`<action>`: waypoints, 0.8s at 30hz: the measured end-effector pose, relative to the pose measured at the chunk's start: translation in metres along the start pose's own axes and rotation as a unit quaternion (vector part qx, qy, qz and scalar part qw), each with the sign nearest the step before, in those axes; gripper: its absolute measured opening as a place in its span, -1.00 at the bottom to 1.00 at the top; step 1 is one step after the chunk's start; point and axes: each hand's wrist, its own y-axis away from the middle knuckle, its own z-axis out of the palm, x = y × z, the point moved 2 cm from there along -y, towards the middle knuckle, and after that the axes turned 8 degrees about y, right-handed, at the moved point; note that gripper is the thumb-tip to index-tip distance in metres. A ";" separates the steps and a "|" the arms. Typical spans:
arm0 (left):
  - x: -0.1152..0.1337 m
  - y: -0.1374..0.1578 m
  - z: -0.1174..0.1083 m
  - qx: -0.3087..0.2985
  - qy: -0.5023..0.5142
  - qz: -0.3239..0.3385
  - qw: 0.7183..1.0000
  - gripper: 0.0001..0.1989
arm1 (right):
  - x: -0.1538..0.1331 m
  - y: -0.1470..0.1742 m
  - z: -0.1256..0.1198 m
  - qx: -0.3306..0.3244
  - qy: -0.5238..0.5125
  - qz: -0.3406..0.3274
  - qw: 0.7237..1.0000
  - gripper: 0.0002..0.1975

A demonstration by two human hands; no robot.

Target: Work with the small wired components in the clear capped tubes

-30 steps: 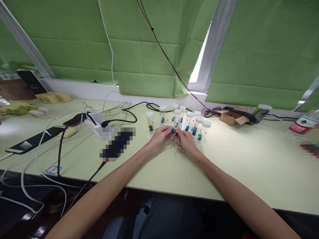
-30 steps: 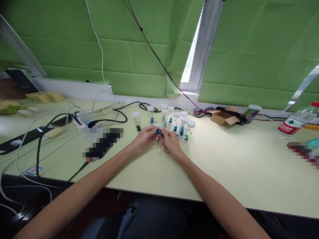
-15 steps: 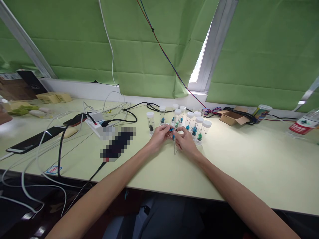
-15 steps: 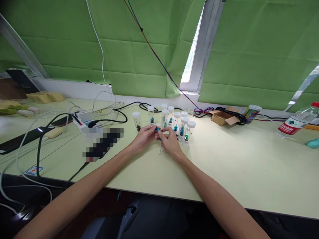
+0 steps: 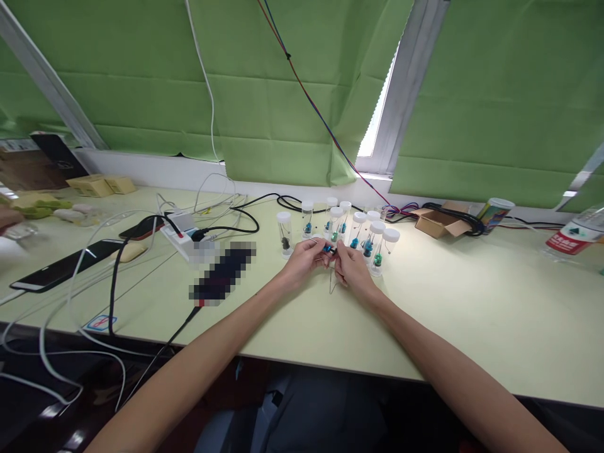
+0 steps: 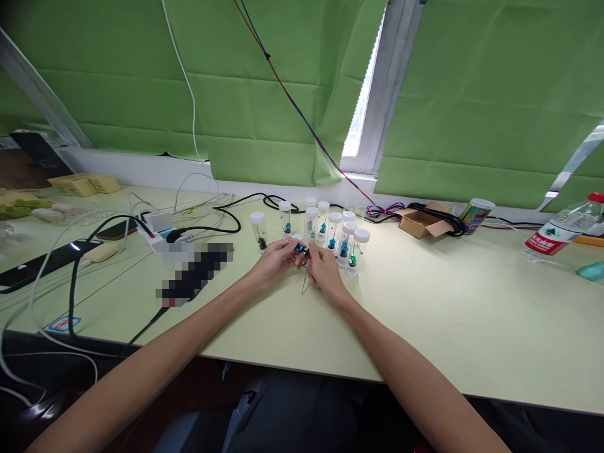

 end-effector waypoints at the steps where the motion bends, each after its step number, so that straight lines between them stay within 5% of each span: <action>1: 0.000 0.000 0.000 0.008 0.003 0.005 1.000 -0.66 | 0.000 0.000 -0.001 0.006 0.003 0.000 1.000 -0.48; 13: -0.001 -0.001 -0.002 0.008 0.004 0.002 1.000 -0.66 | 0.003 -0.002 0.002 -0.041 -0.021 -0.034 0.998 -0.52; 19: 0.000 0.001 0.000 -0.005 -0.014 -0.008 1.000 -0.67 | 0.005 -0.003 0.002 -0.024 0.004 -0.018 1.000 -0.42; 24: 0.000 0.000 0.000 0.031 -0.005 0.011 0.999 -0.65 | 0.001 0.000 0.001 0.001 0.008 -0.007 1.000 -0.51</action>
